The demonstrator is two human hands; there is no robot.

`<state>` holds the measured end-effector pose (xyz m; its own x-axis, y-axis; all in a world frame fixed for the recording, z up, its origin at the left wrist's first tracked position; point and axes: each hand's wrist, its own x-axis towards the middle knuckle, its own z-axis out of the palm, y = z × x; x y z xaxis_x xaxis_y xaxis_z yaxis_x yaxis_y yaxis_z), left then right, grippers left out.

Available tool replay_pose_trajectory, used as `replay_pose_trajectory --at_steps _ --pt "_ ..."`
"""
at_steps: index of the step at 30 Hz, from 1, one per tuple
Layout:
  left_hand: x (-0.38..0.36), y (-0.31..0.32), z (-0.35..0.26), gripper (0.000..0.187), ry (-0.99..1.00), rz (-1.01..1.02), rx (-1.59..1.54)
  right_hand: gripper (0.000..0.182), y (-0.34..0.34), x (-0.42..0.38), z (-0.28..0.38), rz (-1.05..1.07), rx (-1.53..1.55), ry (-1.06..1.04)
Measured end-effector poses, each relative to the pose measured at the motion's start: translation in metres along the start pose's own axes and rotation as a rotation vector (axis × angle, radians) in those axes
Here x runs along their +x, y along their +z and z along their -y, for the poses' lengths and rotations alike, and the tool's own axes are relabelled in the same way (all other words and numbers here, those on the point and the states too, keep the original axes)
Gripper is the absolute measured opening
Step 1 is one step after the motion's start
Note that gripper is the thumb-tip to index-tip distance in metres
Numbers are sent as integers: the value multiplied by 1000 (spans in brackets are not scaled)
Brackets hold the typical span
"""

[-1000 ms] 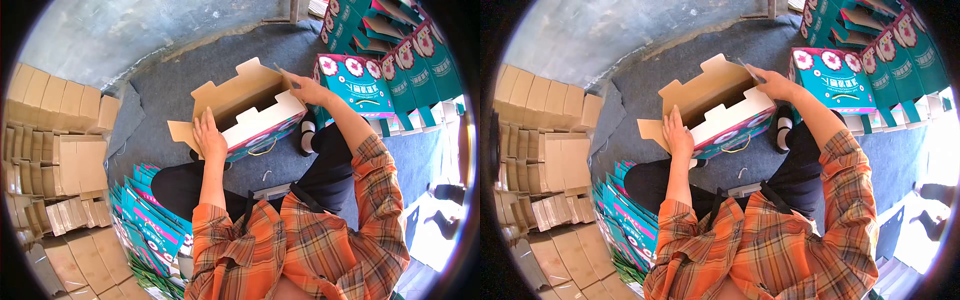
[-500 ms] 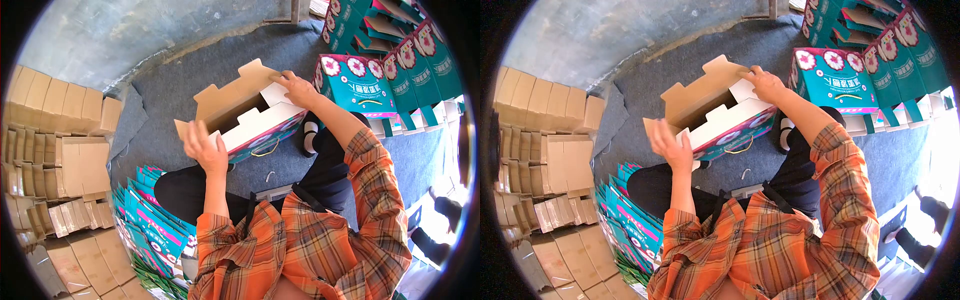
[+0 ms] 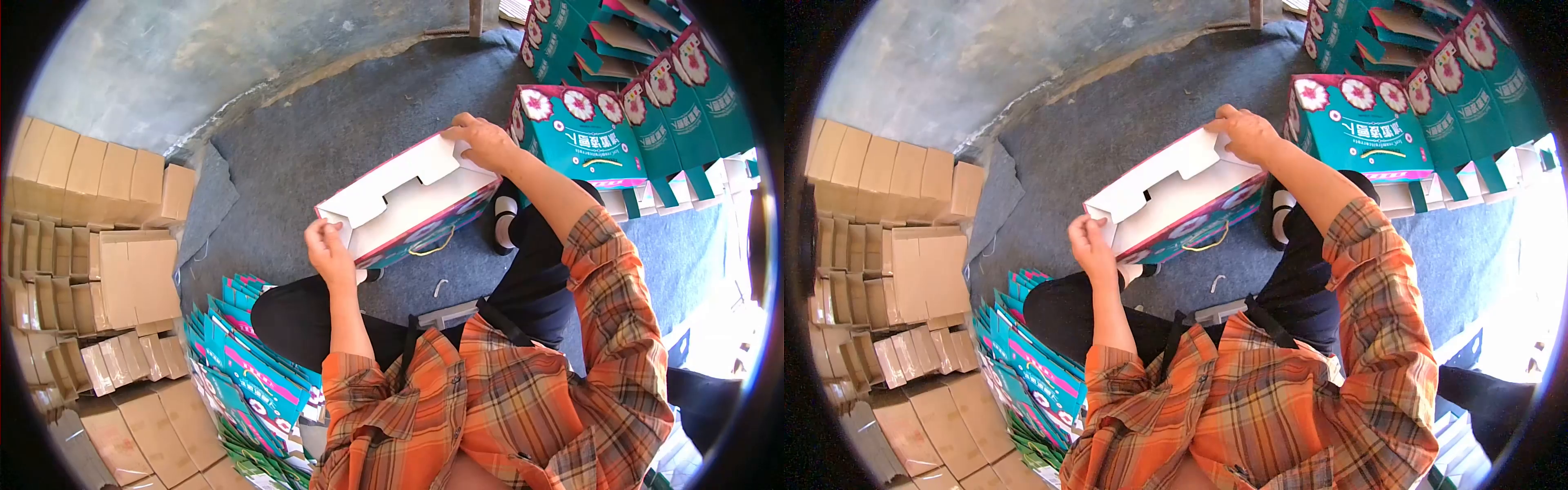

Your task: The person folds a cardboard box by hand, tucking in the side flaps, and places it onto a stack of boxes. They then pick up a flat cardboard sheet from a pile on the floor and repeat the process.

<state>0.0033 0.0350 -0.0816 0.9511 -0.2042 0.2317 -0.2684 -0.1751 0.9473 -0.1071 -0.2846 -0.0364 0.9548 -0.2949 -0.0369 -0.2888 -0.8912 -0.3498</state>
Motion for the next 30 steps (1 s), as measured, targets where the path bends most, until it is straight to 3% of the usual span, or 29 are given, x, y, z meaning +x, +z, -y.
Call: replay_pose_trajectory --at_steps 2,4,5,7,10,11,18,24,26,28,29,30 --pt "6 -8 0 35 -36 51 21 59 3 0 0 32 -37 -6" --pt "11 -6 -4 52 191 111 278 49 10 0 -4 -41 -130 -66" --pt "14 -3 -8 52 193 115 275 49 12 0 -5 -43 -132 -61" --pt "19 3 -15 71 325 257 622 47 14 4 -7 -4 -123 -17" --pt "29 10 -7 82 233 429 783 51 2 -5 6 -9 -31 -11" --pt "31 12 -11 82 233 429 783 64 1 -5 9 -2 -42 -10" --pt "26 35 -34 76 99 382 931 71 10 1 28 33 -204 117" --pt "24 42 -40 68 94 305 991 66 18 6 30 -18 -306 126" --pt "26 36 -34 63 98 305 976 48 17 7 20 -97 -214 70" --pt "37 19 -4 45 318 247 851 41 24 20 -14 -82 -100 57" --pt "45 10 3 37 140 212 599 39 28 26 -34 -64 21 44" --pt "52 -1 15 33 -33 176 346 44 22 24 -38 -180 132 77"
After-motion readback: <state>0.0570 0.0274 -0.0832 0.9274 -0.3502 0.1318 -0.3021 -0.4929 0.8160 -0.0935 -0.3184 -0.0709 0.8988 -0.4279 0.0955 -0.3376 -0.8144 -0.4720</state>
